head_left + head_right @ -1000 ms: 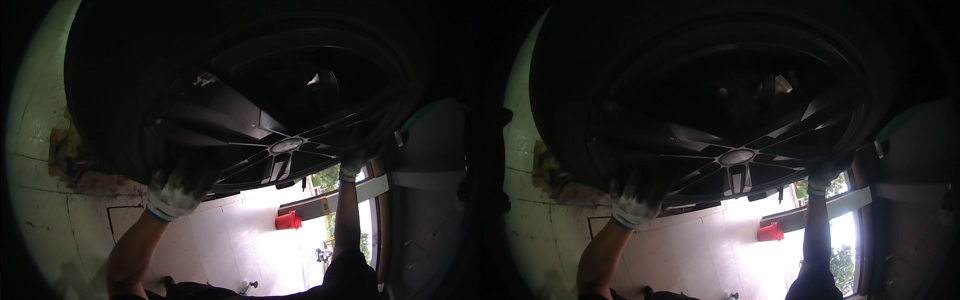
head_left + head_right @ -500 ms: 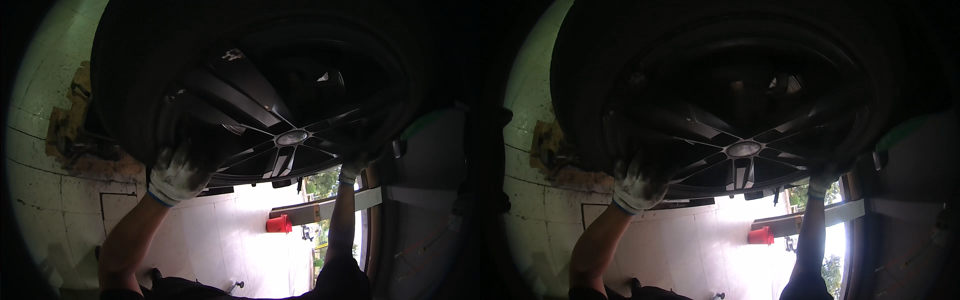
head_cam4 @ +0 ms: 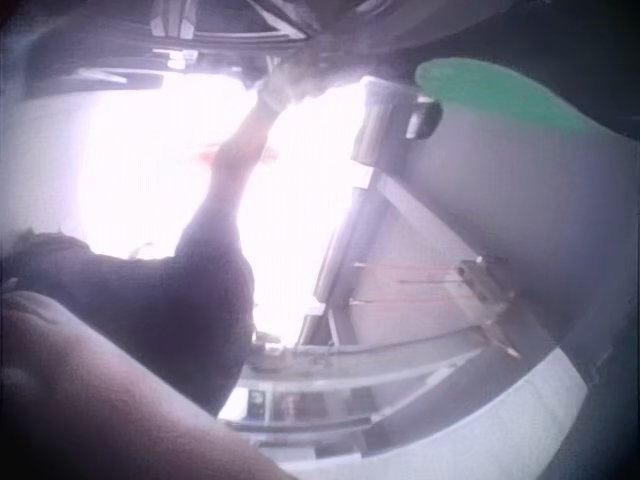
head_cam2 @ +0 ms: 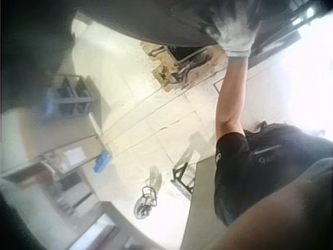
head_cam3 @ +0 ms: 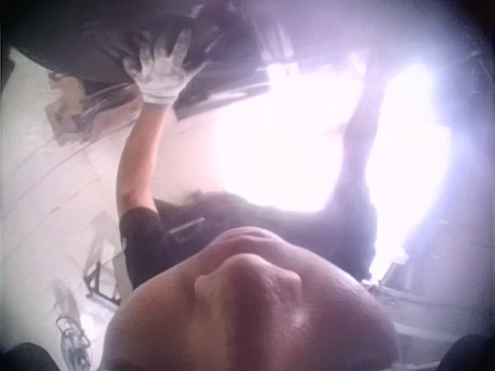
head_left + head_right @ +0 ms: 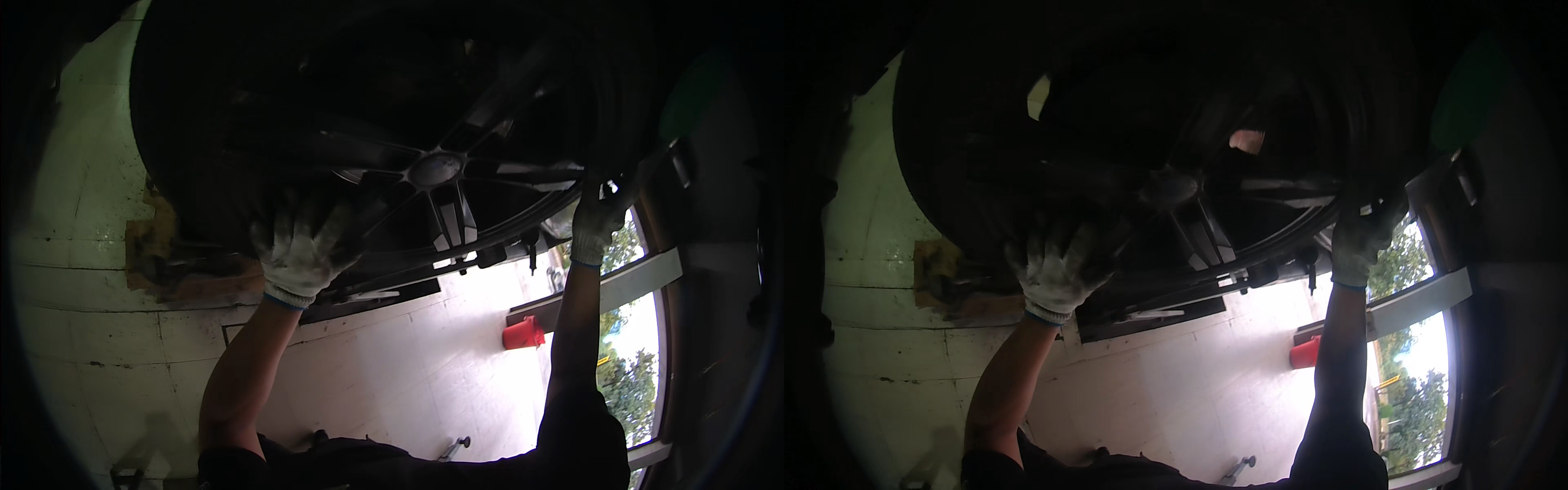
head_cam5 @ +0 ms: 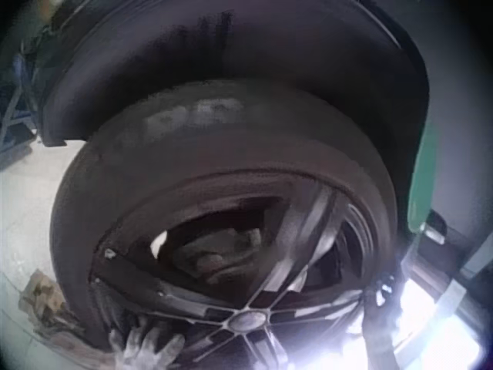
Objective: The person lifts a car tire and mounts it onto the wheel hub of a vehicle raised on a lift. They then insert and tighten the lug nuts by hand and with a wrench to secure the tire in place.
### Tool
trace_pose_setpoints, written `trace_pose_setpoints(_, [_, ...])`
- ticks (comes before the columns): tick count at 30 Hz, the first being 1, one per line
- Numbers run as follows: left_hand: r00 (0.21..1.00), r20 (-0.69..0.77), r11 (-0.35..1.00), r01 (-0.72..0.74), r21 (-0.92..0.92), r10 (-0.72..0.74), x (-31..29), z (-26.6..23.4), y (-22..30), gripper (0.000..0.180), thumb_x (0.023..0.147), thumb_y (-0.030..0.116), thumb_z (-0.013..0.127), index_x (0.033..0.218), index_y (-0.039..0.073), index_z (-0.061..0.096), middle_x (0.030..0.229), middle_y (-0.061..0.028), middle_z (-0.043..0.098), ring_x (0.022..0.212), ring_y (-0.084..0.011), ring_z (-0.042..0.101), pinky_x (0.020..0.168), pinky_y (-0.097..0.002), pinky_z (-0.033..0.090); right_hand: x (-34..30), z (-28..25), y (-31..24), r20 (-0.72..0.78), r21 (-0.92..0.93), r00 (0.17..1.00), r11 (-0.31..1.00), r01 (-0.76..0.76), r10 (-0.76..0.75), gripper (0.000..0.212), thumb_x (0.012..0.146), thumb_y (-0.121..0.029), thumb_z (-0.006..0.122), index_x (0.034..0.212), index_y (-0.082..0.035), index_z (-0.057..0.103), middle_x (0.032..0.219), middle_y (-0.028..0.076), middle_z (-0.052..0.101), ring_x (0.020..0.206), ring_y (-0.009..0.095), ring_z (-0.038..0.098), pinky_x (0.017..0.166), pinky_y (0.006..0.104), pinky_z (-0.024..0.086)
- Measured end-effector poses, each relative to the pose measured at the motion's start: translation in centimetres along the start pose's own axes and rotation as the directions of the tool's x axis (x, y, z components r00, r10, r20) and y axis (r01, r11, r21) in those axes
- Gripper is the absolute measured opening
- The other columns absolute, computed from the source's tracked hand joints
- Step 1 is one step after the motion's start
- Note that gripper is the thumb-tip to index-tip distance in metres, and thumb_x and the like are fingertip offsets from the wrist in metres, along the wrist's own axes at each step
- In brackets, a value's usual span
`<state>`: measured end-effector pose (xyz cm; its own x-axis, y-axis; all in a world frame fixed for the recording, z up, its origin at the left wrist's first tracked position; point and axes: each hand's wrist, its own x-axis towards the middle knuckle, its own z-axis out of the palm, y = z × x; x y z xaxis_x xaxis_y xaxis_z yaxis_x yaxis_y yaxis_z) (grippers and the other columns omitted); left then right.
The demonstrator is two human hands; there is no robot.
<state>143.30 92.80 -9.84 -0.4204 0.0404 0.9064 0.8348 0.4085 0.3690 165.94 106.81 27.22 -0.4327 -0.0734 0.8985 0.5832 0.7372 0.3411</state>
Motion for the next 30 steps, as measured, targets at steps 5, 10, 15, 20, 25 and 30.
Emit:
trace_pose_setpoints(5, [0.999, -0.027, 1.0, -0.024, 0.01, 0.025, -0.3, 0.5, -0.3, 0.099, 0.08, 0.095, 0.041, 0.152, 0.027, 0.052, 0.153, -0.0083, 0.052, 0.147, -0.0362, 0.042, 0.125, -0.0668, 0.014, -8.6, 2.1, -8.0, 0.265, 0.523, 0.963, 0.846, -0.107, -0.041, 0.056, 0.095, -0.028, 0.074, 0.14, -0.002, 0.055, 0.134, 0.019, 0.061, 0.125, 0.034, 0.061, 0.102, 0.0435, 0.055])
trace_pose_setpoints(10, [0.999, 0.033, 1.0, -0.023, 0.004, 0.022, -0.6, 0.3, -0.8, 0.093, 0.082, 0.094, 0.04, 0.144, 0.029, 0.06, 0.142, -0.0076, 0.057, 0.137, -0.0333, 0.051, 0.122, -0.0686, 0.019, -13.2, 8.3, -9.6, 0.162, 0.322, 0.954, 0.928, 0.189, -0.251, 0.063, 0.09, -0.026, 0.08, 0.142, -0.003, 0.053, 0.133, 0.021, 0.062, 0.124, 0.037, 0.063, 0.101, 0.0489, 0.058])
trace_pose_setpoints(15, [0.998, -0.038, 0.998, -0.056, -0.01, 0.055, -0.2, 0.8, -1.3, 0.097, 0.079, 0.095, 0.045, 0.142, 0.023, 0.062, 0.136, -0.0082, 0.061, 0.137, -0.0336, 0.051, 0.12, -0.0677, 0.025, -13.4, 11.2, -9.4, 0.049, 0.262, 0.962, 0.933, 0.246, -0.267, 0.065, 0.089, -0.045, 0.08, 0.135, -0.005, 0.058, 0.123, 0.02, 0.067, 0.106, 0.033, 0.072, 0.081, 0.0395, 0.065])
trace_pose_setpoints(20, [0.995, -0.062, 0.996, -0.079, -0.052, 0.076, 0.4, 0.7, -1.4, 0.098, 0.078, 0.094, 0.049, 0.14, 0.019, 0.064, 0.133, -0.0091, 0.063, 0.132, -0.0361, 0.056, 0.118, -0.0667, 0.03, -14.1, 11.2, -9.4, 0.116, 0.444, 0.975, 0.888, 0.121, -0.191, 0.065, 0.084, -0.009, 0.085, 0.14, -0.002, 0.053, 0.122, 0.021, 0.064, 0.107, 0.035, 0.072, 0.08, 0.038, 0.067])
trace_pose_setpoints(25, [0.988, -0.1, 0.992, -0.119, 0.032, 0.122, 1.0, -0.3, -1.6, 0.1, 0.078, 0.095, 0.047, 0.139, 0.018, 0.065, 0.132, -0.0108, 0.064, 0.13, -0.0394, 0.057, 0.117, -0.0661, 0.033, -13.8, 11.0, -9.4, 0.055, 0.473, 0.97, 0.862, 0.182, -0.235, 0.065, 0.085, -0.008, 0.084, 0.142, -0.008, 0.053, 0.118, 0.022, 0.066, 0.099, 0.032, 0.075, 0.073, 0.0353, 0.068])
trace_pose_setpoints(30, [0.988, -0.079, 0.991, -0.129, 0.042, 0.132, 1.4, -0.5, -1.8, 0.101, 0.077, 0.097, 0.043, 0.141, 0.02, 0.064, 0.137, -0.01, 0.063, 0.134, -0.0387, 0.054, 0.118, -0.0648, 0.032, -14.5, 11.4, -9.3, 0.159, 0.533, 0.978, 0.846, 0.03, -0.135, 0.062, 0.085, -0.032, 0.084, 0.134, -0.005, 0.057, 0.107, 0.018, 0.07, 0.086, 0.027, 0.075, 0.064, 0.0324, 0.065])
